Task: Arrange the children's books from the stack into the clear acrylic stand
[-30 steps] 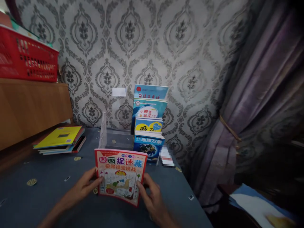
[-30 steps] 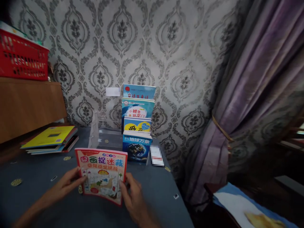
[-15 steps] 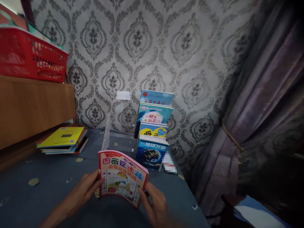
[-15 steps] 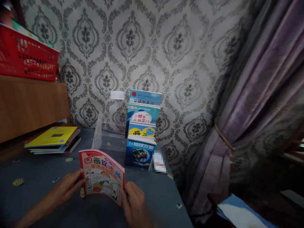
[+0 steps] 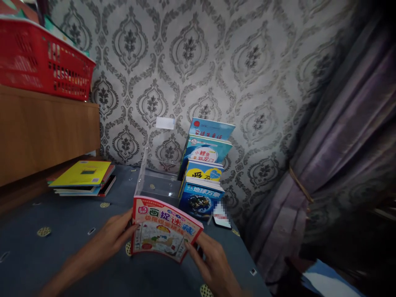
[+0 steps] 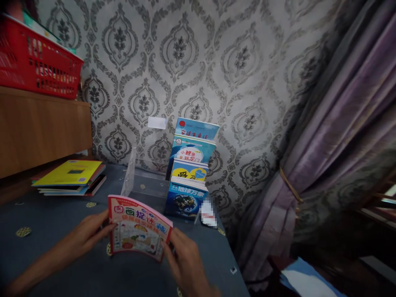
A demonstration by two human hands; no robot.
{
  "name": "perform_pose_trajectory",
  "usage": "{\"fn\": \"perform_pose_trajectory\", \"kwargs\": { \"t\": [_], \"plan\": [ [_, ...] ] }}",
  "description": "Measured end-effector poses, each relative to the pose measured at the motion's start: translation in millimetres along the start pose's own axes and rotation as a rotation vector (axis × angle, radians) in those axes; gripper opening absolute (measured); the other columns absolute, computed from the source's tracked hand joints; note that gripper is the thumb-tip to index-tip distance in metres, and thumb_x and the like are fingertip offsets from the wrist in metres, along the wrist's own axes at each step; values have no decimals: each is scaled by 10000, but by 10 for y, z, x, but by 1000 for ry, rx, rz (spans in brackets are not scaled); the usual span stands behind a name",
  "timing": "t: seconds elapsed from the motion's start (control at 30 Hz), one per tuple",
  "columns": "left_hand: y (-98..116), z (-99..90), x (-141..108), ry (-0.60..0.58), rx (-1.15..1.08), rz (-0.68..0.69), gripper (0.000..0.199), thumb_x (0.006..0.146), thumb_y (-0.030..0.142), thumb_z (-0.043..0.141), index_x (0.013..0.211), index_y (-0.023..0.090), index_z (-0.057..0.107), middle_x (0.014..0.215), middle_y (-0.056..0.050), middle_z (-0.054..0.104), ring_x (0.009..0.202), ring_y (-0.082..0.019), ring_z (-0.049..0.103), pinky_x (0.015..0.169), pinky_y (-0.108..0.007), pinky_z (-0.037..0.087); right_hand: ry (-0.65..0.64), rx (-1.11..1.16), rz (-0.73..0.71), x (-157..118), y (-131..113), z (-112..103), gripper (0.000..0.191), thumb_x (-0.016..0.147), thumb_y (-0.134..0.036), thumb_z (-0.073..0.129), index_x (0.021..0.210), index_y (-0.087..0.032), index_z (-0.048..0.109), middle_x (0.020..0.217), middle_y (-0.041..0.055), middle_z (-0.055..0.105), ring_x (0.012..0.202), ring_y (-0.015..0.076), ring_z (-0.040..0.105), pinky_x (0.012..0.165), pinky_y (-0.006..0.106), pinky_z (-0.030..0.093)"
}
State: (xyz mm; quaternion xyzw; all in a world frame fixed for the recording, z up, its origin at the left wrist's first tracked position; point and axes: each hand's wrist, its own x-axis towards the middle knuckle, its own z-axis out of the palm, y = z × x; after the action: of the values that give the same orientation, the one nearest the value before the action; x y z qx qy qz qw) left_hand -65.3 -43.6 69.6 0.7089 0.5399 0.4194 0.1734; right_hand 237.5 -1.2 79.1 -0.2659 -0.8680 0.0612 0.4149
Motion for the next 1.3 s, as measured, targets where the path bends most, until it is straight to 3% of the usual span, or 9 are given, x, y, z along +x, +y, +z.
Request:
{"fn": "perform_pose_trajectory", "kwargs": {
  "t": [0.2, 0.4, 0.5, 0.57, 0.7, 0.83, 0.97, 1.17, 1.3],
  "plan": [
    [100, -106, 57, -32, -2, 17, 274, 931, 461, 522, 1001, 258, 691, 920, -42, 760, 847, -235, 690, 755, -288, 531, -94, 110, 71, 160, -41, -59, 226, 1035, -292, 431, 1068, -231, 646, 884, 59, 742, 768, 185, 725, 703, 252, 599],
    [191, -291, 164, -31, 109, 45, 305, 948, 469, 466, 1012, 237, 655, 937, -50, 758, 814, -231, 679, 732, -291, 500, -98, 145, 63, 356, -94, -64, 225, 1043, -332, 427, 966, -240, 618, 807, 30, 716, 640, 167, 673, 626, 255, 579],
    [197, -342, 189, -32, 119, 47, 320, 955, 470, 458, 1072, 231, 637, 1007, -61, 759, 874, -243, 691, 773, -299, 498, -95, 161, 55, 426, -115, -53, 236, 1047, -349, 422, 978, -238, 618, 746, 12, 694, 541, 151, 622, 560, 246, 556],
    [190, -354, 185, -25, 134, 43, 316, 953, 476, 455, 1034, 231, 635, 944, -51, 755, 858, -248, 693, 771, -301, 495, -99, 171, 49, 444, -118, -35, 236, 1049, -348, 417, 999, -235, 619, 753, 12, 698, 535, 147, 621, 545, 245, 549],
    [172, -356, 154, -6, 141, 32, 295, 937, 491, 480, 944, 240, 636, 730, -14, 698, 771, -244, 684, 720, -285, 485, -116, 183, 41, 451, -110, 4, 239, 1051, -344, 414, 983, -228, 612, 760, 16, 693, 598, 157, 647, 592, 255, 563],
    [184, -398, 181, 40, 75, 44, 260, 906, 480, 551, 908, 244, 660, 786, -26, 728, 751, -238, 677, 691, -277, 487, -125, 195, 45, 526, -96, 9, 236, 1046, -337, 420, 952, -224, 604, 797, 34, 695, 767, 186, 699, 702, 280, 583],
    [243, -515, 308, 80, 133, 65, 277, 895, 485, 539, 919, 234, 654, 781, -36, 718, 740, -246, 661, 682, -304, 481, -123, 173, 16, 714, -61, -28, 185, 1030, -286, 441, 1026, -209, 609, 935, 61, 726, 845, 194, 709, 719, 298, 579],
    [404, -781, 600, 79, 321, 110, 299, 927, 471, 456, 897, 212, 604, 822, -65, 703, 738, -230, 633, 684, -322, 459, -91, 106, -19, 1063, -20, -131, 172, 1015, -279, 446, 1026, -197, 597, 794, 41, 698, 781, 213, 694, 672, 321, 564],
    [547, -921, 811, 137, 415, 161, 300, 933, 430, 451, 1000, 189, 616, 889, -76, 716, 767, -226, 642, 697, -313, 461, -59, 54, -69, 1322, -20, -269, 213, 1023, -329, 427, 1026, -199, 597, 793, 51, 691, 740, 205, 668, 651, 327, 555]
  ]
}}
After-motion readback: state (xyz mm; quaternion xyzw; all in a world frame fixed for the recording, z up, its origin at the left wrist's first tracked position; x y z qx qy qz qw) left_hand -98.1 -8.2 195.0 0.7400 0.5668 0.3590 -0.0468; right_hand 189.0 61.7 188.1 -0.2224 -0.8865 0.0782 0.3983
